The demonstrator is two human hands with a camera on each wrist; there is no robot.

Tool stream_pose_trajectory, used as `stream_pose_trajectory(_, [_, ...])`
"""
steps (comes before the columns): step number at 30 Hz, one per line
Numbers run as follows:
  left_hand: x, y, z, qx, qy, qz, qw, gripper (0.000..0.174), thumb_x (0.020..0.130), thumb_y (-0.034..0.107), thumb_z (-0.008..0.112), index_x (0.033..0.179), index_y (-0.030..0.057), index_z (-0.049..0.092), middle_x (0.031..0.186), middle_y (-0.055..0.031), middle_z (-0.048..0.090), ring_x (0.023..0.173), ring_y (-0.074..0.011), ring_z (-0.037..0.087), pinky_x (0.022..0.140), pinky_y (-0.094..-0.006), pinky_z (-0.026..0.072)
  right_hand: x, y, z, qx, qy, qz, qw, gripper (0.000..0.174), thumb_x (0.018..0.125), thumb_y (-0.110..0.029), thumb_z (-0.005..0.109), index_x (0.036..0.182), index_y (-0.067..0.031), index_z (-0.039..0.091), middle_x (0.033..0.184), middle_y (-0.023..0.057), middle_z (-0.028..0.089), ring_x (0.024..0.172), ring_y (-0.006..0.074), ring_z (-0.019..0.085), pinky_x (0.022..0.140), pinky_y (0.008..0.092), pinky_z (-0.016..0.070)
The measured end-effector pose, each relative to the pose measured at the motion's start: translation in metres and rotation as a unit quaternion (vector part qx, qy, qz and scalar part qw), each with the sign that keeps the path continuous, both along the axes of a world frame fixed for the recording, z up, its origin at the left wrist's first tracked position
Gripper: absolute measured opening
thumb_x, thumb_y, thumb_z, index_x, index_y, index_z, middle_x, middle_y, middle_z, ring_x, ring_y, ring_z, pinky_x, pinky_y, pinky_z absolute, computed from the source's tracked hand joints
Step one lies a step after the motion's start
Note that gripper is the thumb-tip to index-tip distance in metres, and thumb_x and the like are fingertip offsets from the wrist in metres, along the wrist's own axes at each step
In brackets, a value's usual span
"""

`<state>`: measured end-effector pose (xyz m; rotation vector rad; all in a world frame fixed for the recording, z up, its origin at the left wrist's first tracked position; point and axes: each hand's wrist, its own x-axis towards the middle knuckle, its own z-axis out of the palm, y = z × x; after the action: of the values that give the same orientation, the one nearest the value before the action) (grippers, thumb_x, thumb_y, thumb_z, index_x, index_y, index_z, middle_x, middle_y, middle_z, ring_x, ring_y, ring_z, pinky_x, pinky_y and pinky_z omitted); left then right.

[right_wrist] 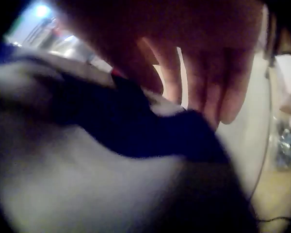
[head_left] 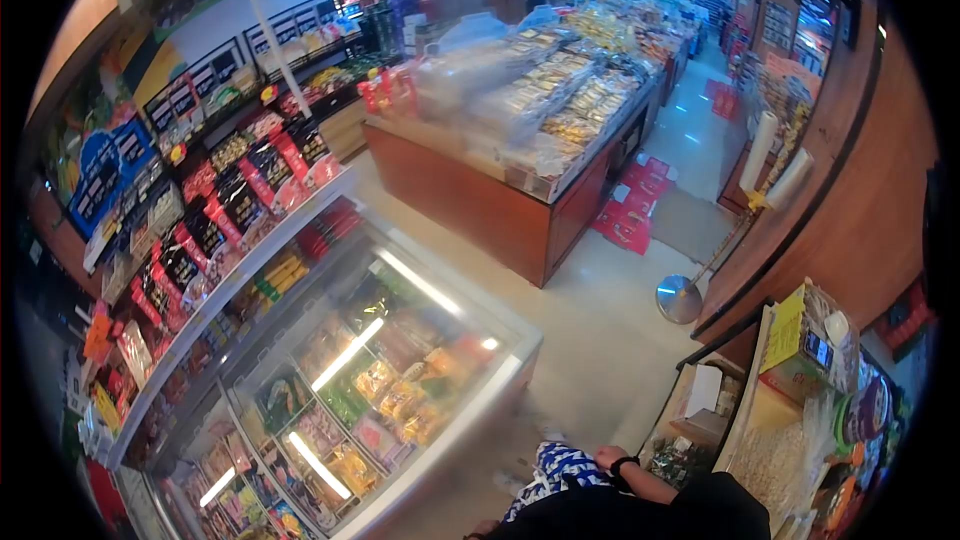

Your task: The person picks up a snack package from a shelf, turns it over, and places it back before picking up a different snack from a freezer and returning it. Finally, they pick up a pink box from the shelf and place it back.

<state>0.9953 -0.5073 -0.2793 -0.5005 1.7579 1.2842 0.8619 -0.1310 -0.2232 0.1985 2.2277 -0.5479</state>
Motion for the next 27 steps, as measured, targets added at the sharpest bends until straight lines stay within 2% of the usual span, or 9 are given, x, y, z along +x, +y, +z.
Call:
stream_pose_trajectory(4, [-0.01, 0.0, 0.0, 0.002, 0.009, -0.03, 1.0, 0.028, 0.087, 0.023, 0.049, 0.098, 0.0015, 0.063, 0.087, -0.0132, 0.065, 0.077, -0.0234, 0.063, 0.067, -0.0347, 0.049, 0.049, 0.041, -0.079, 0.067, -0.067, -0.125, 0.988, 0.039, 0.078, -0.034, 0.048, 0.096, -0.0061, 0.067, 0.1, 0.0179, 0.065, 0.095, 0.0332, 0.061, 0.083, 0.0424, 0.0454])
stream_pose_trajectory(6, [-0.023, -0.001, -0.001, -0.007, 0.02, -0.037, 0.999, 0.028, 0.087, 0.023, 0.049, 0.098, 0.0013, 0.063, 0.087, -0.0129, 0.065, 0.076, -0.0228, 0.062, 0.066, -0.034, 0.049, 0.067, 0.047, -0.099, 0.089, -0.079, -0.112, 0.987, 0.043, 0.081, -0.036, 0.044, 0.103, -0.0052, 0.065, 0.108, 0.0185, 0.062, 0.102, 0.0331, 0.059, 0.087, 0.042, 0.0445])
stream_pose_trajectory(13, [-0.094, 0.013, -0.006, -0.044, 0.077, -0.121, 0.989, 0.027, 0.088, 0.021, 0.048, 0.099, 0.0005, 0.062, 0.087, -0.0116, 0.065, 0.074, -0.0208, 0.062, 0.064, -0.0318, 0.0491, 0.042, 0.093, -0.06, 0.074, -0.111, -0.167, 0.977, 0.046, 0.084, -0.038, 0.04, 0.107, -0.0051, 0.063, 0.113, 0.02, 0.059, 0.108, 0.0333, 0.056, 0.09, 0.0423, 0.0427])
stream_pose_trajectory(14, [-0.108, 0.019, -0.007, -0.048, 0.092, -0.137, 0.985, 0.027, 0.088, 0.021, 0.048, 0.099, 0.0004, 0.062, 0.087, -0.0114, 0.065, 0.073, -0.0205, 0.062, 0.063, -0.0315, 0.0492, 0.036, 0.103, -0.073, 0.062, -0.071, -0.146, 0.985, 0.042, 0.081, -0.032, 0.04, 0.101, -0.0047, 0.065, 0.11, 0.0192, 0.06, 0.106, 0.0344, 0.056, 0.089, 0.0426, 0.0431])
stream_pose_trajectory(20, [-0.196, 0.08, -0.031, -0.082, 0.26, -0.251, 0.929, 0.026, 0.089, 0.02, 0.048, 0.099, -0.0002, 0.061, 0.087, -0.0103, 0.064, 0.071, -0.0188, 0.061, 0.061, -0.0295, 0.0493, -0.007, 0.165, -0.114, 0.018, 0.0, -0.153, 0.988, 0.04, 0.083, -0.03, 0.039, 0.097, -0.0045, 0.066, 0.103, 0.0201, 0.062, 0.101, 0.0361, 0.058, 0.086, 0.0446, 0.0445])
stream_pose_trajectory(21, [-0.214, 0.095, -0.033, -0.08, 0.278, -0.239, 0.927, 0.026, 0.089, 0.02, 0.047, 0.099, -0.0003, 0.061, 0.087, -0.0101, 0.064, 0.071, -0.0186, 0.061, 0.061, -0.0292, 0.0493, -0.011, 0.178, -0.144, 0.011, 0.021, -0.129, 0.991, 0.039, 0.082, -0.028, 0.039, 0.097, -0.0043, 0.067, 0.102, 0.0206, 0.062, 0.1, 0.0354, 0.058, 0.086, 0.0442, 0.0449])
stream_pose_trajectory(23, [-0.242, 0.127, -0.035, -0.058, 0.26, -0.154, 0.951, 0.026, 0.089, 0.019, 0.047, 0.099, -0.0005, 0.06, 0.087, -0.0097, 0.064, 0.07, -0.018, 0.061, 0.06, -0.0285, 0.0493, -0.03, 0.197, -0.14, 0.022, 0.014, -0.157, 0.987, 0.035, 0.08, -0.028, 0.044, 0.094, -0.0058, 0.068, 0.103, 0.0189, 0.063, 0.099, 0.0348, 0.059, 0.086, 0.0434, 0.0452])
stream_pose_trajectory(26, [-0.28, 0.174, 0.001, 0.026, 0.048, 0.064, 0.996, 0.024, 0.09, 0.017, 0.046, 0.102, -0.0001, 0.058, 0.083, -0.0073, 0.061, 0.068, -0.016, 0.058, 0.058, -0.0259, 0.0479, -0.06, 0.228, -0.105, -0.008, -0.054, -0.177, 0.983, 0.032, 0.077, -0.029, 0.049, 0.09, -0.0074, 0.069, 0.101, 0.0173, 0.064, 0.097, 0.0345, 0.06, 0.085, 0.0431, 0.0456])
stream_pose_trajectory(27, [-0.291, 0.187, 0.01, 0.019, 0.059, 0.074, 0.995, 0.022, 0.09, 0.016, 0.047, 0.101, 0.0003, 0.058, 0.081, -0.0067, 0.061, 0.067, -0.0156, 0.058, 0.057, -0.026, 0.0476, -0.065, 0.241, -0.112, -0.007, -0.007, -0.144, 0.989, 0.032, 0.077, -0.03, 0.051, 0.089, -0.0078, 0.069, 0.098, 0.0164, 0.064, 0.096, 0.0343, 0.06, 0.085, 0.0427, 0.0459])
